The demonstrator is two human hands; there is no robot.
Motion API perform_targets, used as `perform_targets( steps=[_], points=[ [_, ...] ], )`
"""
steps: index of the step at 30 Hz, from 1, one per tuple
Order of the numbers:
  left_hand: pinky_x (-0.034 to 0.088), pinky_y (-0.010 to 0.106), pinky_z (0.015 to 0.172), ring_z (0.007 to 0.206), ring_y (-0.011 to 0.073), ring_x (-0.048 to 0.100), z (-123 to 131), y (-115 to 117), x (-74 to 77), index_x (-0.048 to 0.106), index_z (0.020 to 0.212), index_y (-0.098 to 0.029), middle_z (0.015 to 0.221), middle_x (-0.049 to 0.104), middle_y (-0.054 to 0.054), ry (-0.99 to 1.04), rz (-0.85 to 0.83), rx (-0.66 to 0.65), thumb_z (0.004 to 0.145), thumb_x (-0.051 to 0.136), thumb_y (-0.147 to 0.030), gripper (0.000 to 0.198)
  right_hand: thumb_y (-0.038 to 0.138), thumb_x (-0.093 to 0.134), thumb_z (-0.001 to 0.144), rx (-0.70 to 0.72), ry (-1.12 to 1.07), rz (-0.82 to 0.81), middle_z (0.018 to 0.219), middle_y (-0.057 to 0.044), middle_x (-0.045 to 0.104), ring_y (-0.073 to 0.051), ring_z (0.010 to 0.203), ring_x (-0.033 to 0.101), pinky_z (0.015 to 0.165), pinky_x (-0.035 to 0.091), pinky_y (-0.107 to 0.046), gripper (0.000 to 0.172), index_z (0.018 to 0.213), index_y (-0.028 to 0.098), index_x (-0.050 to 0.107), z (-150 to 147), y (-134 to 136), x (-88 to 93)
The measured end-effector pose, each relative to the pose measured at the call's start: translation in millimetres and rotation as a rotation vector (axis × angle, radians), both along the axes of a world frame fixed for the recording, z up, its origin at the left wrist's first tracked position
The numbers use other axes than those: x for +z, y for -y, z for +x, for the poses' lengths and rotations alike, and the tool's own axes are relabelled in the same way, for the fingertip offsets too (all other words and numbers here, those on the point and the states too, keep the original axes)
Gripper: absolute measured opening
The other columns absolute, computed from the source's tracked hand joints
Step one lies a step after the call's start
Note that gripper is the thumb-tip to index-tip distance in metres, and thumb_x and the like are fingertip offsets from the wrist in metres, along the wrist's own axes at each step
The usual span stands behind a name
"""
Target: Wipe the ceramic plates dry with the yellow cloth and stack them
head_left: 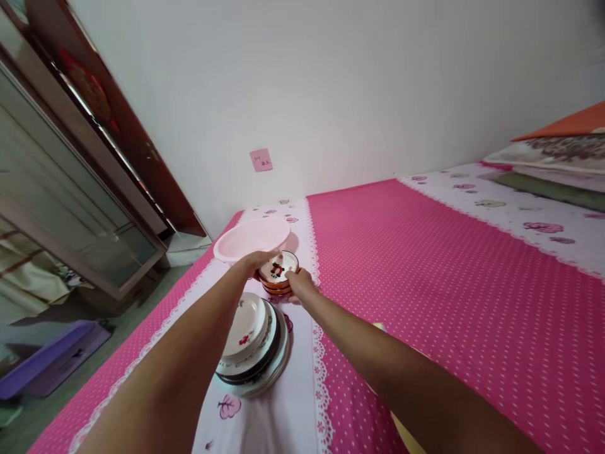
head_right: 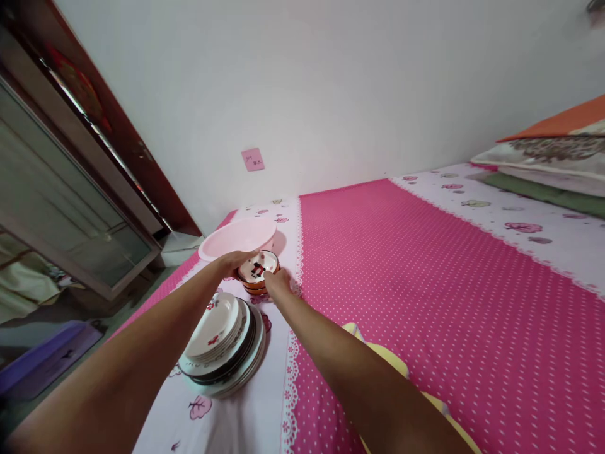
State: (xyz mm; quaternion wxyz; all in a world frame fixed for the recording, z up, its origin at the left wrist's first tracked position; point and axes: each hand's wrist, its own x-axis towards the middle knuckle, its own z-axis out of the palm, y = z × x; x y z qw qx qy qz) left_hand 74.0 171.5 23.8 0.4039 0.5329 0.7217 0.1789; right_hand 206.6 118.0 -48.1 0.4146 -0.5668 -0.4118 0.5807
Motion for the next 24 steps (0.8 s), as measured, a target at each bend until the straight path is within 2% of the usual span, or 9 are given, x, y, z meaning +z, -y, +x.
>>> perform_targets(
  steps=[4,12,14,17,19,21,23,24],
  points=[
    [0.059,0.042,0.083,0.098,0.0221,0.067,-4.7,6.2,3.1,0.062,0.124,-0.017,0.12,0.067,0.009,0.009,-0.042,0.04,0.097,0.061,-0.043,0.037,0.037,0.063,0.099,0.055,-0.052,0.021,0.123,-0.009,0.065,-0.022,0.101,0.067,0.084,0.06,-0.041,0.036,0.128,0.017,0.06,-2.5,4.9,2.6],
    [0.059,0.042,0.082,0.098,0.0229,0.067,-0.9,13.5,11.2,0.062,0.123,-0.017,0.119,0.066,0.009,-0.131,-0.067,0.129,0.096,0.062,-0.043,0.038,0.044,0.06,0.098,0.103,-0.021,0.049,0.119,-0.011,0.069,-0.021,0.092,0.071,0.075,0.061,-0.037,0.043,0.131,0.016,0.059,-2.7,15.1,-0.5],
    [0.059,0.043,0.083,0.098,0.0226,0.067,0.3,12.9,9.2,0.062,0.124,-0.017,0.12,0.066,0.009,-0.147,-0.062,0.13,0.096,0.062,-0.043,0.038,0.048,0.059,0.096,0.102,0.019,0.073,0.123,-0.015,0.069,-0.025,0.099,0.071,0.077,0.061,-0.038,0.048,0.131,0.015,0.06,-2.6,14.4,-0.9],
    [0.059,0.043,0.083,0.099,0.023,0.067,0.3,12.3,8.6,0.062,0.124,-0.017,0.12,0.066,0.009,-0.186,-0.012,0.131,0.096,0.062,-0.043,0.038,0.051,0.057,0.095,0.109,0.09,0.135,0.132,-0.017,0.067,-0.03,0.117,0.066,0.091,0.057,-0.04,0.053,0.132,0.014,0.061,8.2,13.8,2.7],
    [0.058,0.043,0.084,0.098,0.0227,0.067,-1.1,16.5,14.9,0.063,0.121,-0.016,0.118,0.067,0.009,-0.227,0.078,0.122,0.096,0.062,-0.044,0.037,0.048,0.06,0.093,0.119,0.142,0.188,0.144,-0.018,0.059,-0.031,0.13,0.058,0.102,0.052,-0.043,0.058,0.141,0.015,0.055,30.9,19.6,6.7],
    [0.056,0.044,0.086,0.098,0.0241,0.068,-2.5,31.0,27.2,0.066,0.114,-0.014,0.113,0.069,0.01,-0.264,0.217,0.097,0.096,0.06,-0.046,0.037,0.041,0.066,0.089,0.14,0.193,0.245,0.156,-0.018,0.047,-0.031,0.138,0.05,0.11,0.045,-0.044,0.069,0.15,0.016,0.046,69.8,35.9,7.5],
    [0.053,0.045,0.091,0.103,0.0302,0.067,-2.1,60.9,39.5,0.069,0.102,-0.009,0.109,0.072,0.015,-0.28,0.389,0.057,0.096,0.055,-0.05,0.043,0.035,0.069,0.086,0.164,0.242,0.294,0.158,-0.016,0.045,-0.03,0.141,0.048,0.115,0.04,-0.045,0.07,0.15,0.016,0.047,120.6,65.7,-0.6],
    [0.051,0.044,0.095,0.107,0.0307,0.066,-0.2,81.9,42.7,0.069,0.104,-0.011,0.114,0.072,0.015,-0.277,0.483,0.041,0.096,0.055,-0.051,0.043,0.036,0.07,0.086,0.171,0.286,0.32,0.157,-0.016,0.046,-0.031,0.142,0.047,0.117,0.038,-0.047,0.07,0.15,0.017,0.049,147.2,85.2,-9.4]
  ],
)
